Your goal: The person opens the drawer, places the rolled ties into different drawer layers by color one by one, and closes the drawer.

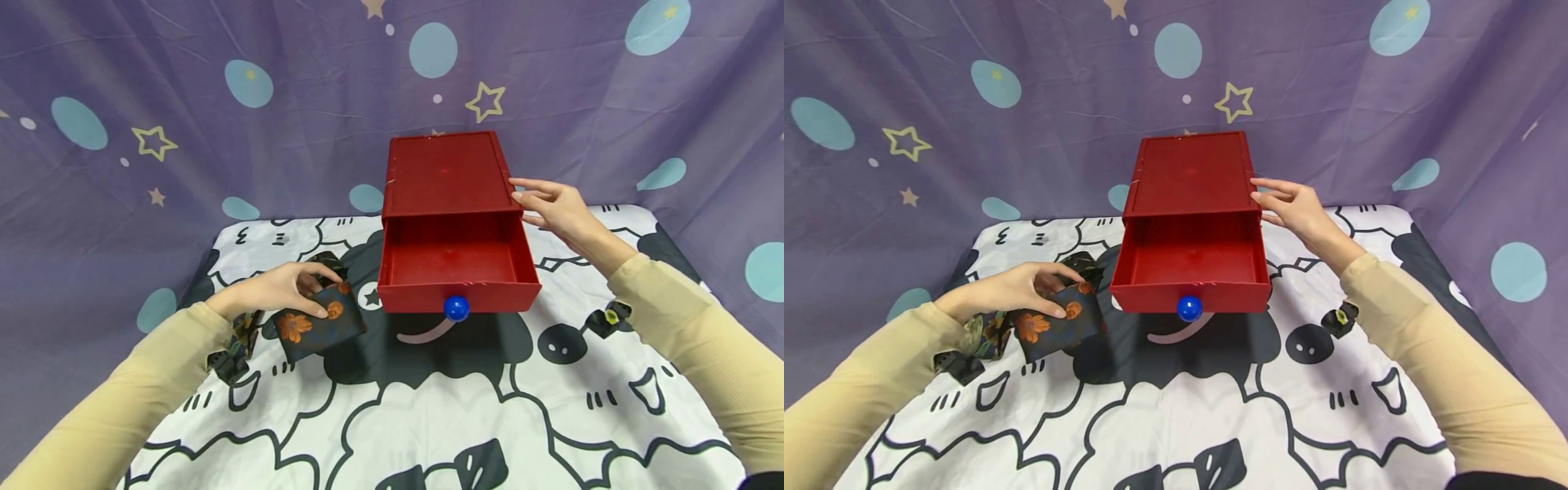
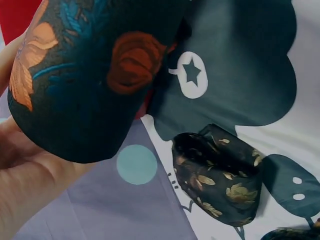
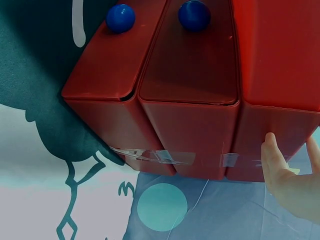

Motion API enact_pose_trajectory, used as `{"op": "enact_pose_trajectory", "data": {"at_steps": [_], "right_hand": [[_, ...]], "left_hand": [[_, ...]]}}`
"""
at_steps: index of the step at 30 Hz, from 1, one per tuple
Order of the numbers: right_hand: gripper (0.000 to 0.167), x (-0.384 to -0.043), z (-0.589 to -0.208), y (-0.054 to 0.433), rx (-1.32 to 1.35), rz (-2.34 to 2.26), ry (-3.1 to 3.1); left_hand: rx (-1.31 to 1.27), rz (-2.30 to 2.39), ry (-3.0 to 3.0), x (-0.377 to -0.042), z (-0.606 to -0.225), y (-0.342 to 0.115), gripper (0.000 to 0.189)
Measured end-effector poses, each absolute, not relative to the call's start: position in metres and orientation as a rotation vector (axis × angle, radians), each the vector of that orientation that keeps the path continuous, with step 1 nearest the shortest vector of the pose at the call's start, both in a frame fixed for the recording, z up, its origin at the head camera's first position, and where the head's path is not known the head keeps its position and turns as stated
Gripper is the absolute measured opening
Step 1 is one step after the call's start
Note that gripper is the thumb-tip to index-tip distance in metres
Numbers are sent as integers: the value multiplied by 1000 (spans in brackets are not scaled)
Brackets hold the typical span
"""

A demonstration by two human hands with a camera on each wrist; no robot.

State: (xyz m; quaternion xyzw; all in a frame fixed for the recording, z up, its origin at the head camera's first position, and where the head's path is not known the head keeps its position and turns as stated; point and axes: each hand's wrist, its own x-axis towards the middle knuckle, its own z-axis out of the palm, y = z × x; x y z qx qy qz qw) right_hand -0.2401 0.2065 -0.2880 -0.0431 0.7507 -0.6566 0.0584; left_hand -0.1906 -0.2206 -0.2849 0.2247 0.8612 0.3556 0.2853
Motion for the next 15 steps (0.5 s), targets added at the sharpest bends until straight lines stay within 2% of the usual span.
{"op": "enact_pose_trajectory", "data": {"at_steps": [15], "right_hand": [[58, -241, -288, 207, -124, -1977, 2286]], "left_hand": [[470, 911, 2424, -190, -234, -211, 59]]}}
